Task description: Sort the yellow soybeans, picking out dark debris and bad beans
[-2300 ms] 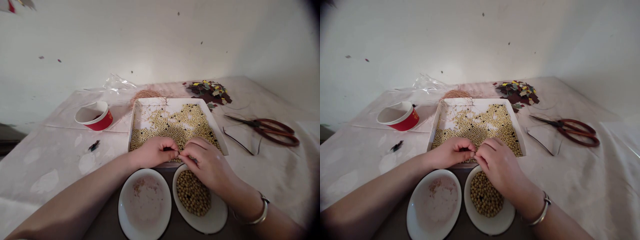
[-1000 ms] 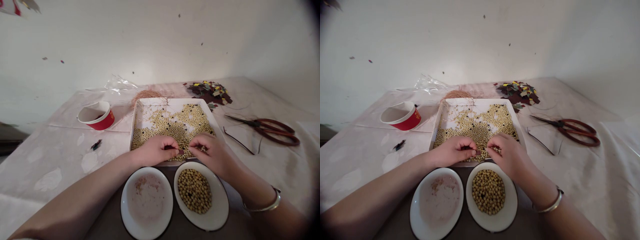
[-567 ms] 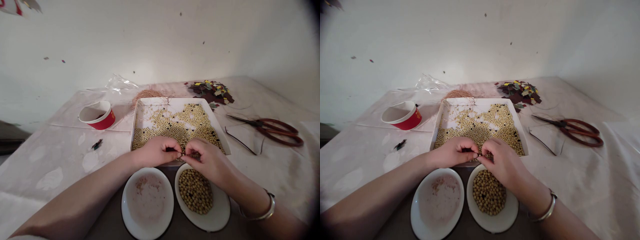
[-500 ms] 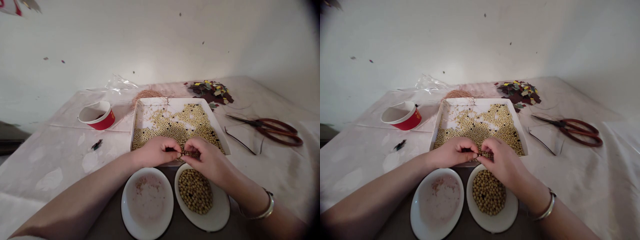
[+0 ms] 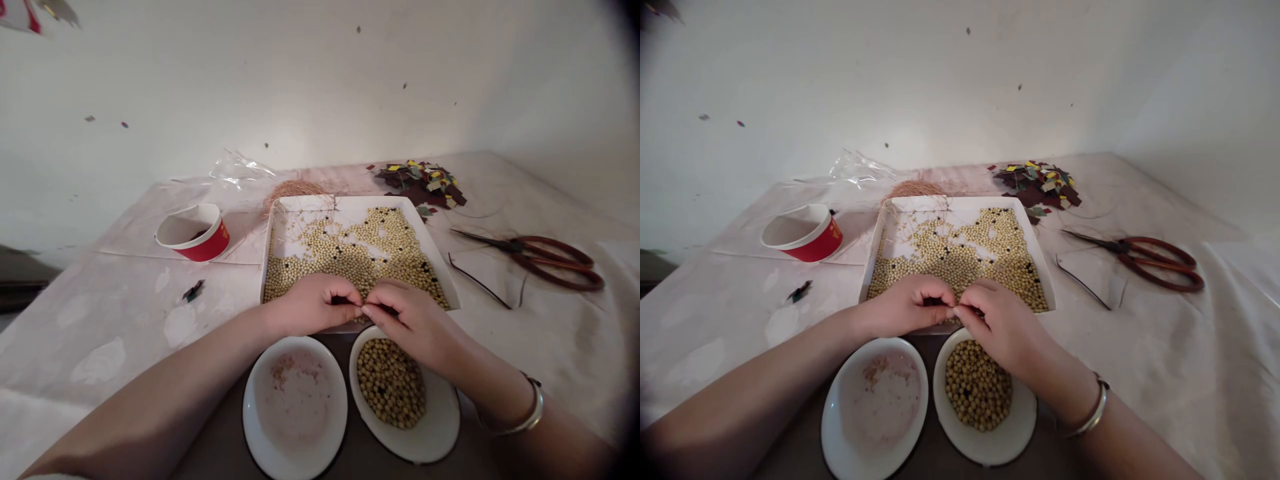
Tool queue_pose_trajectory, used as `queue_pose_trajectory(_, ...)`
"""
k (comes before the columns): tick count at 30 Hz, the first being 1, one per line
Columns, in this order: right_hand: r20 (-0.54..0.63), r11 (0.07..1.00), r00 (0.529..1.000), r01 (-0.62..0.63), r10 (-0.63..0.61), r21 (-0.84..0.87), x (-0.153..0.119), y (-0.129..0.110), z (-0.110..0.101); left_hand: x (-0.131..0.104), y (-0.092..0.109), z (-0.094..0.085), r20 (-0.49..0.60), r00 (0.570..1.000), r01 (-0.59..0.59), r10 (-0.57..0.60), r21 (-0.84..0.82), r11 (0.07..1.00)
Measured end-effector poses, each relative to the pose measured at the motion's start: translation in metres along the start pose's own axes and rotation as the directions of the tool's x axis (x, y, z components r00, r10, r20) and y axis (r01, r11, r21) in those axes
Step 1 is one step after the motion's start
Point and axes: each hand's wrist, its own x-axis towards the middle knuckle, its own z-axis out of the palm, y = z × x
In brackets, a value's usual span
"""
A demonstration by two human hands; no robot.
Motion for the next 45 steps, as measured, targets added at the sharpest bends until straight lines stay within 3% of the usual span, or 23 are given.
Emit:
queue_pose_trajectory(14, -0.02, 0.999, 0.999, -0.048, 0.048, 0.01, 0.0, 0.0, 0.003, 0.001, 0.0, -0.001, 0.024, 1.0, 0.017, -0.017, -0.023, 1.0)
queue_pose_trajectory(20, -0.104, 0.999, 0.994, -0.025, 0.029, 0.038, 0.001, -0.002, 0.0, 0.001, 0.0, -0.001, 0.017, 1.0, 0.027, -0.026, -0.034, 0.999)
queue_pose_trajectory(24, -0.178, 0.994, 0.98, 0.095, -0.083, 0.059, -0.003, -0.007, -0.009, 0.001, 0.0, -0.001, 0.0, 1.0, 0.025, -0.025, -0.065, 0.998)
queue_pose_trajectory(29, -0.137, 0.968, 0.968, 0.225, -0.209, 0.11, -0.009, -0.017, -0.02, 0.0, -0.001, -0.001, -0.015, 1.0, 0.02, -0.022, -0.101, 0.995)
queue_pose_trajectory(32, -0.211, 0.984, 0.964, 0.174, -0.162, 0.04, -0.007, -0.011, -0.021, 0.0, 0.0, -0.001, -0.015, 0.999, 0.033, -0.034, -0.108, 0.994)
queue_pose_trajectory(36, -0.301, 0.985, 0.953, -0.076, 0.027, -0.153, -0.001, 0.013, -0.017, 0.0, 0.001, -0.001, -0.006, 0.998, 0.064, -0.065, -0.08, 0.995)
queue_pose_trajectory(39, -0.247, 0.954, 0.962, -0.176, 0.115, -0.243, 0.0, 0.033, -0.011, 0.0, 0.001, -0.002, -0.011, 0.998, 0.067, -0.068, -0.051, 0.996)
queue_pose_trajectory(45, -0.083, 0.962, 0.99, -0.13, 0.113, -0.242, -0.001, 0.044, -0.008, 0.001, 0.002, -0.003, -0.006, 0.998, 0.062, -0.063, -0.036, 0.997)
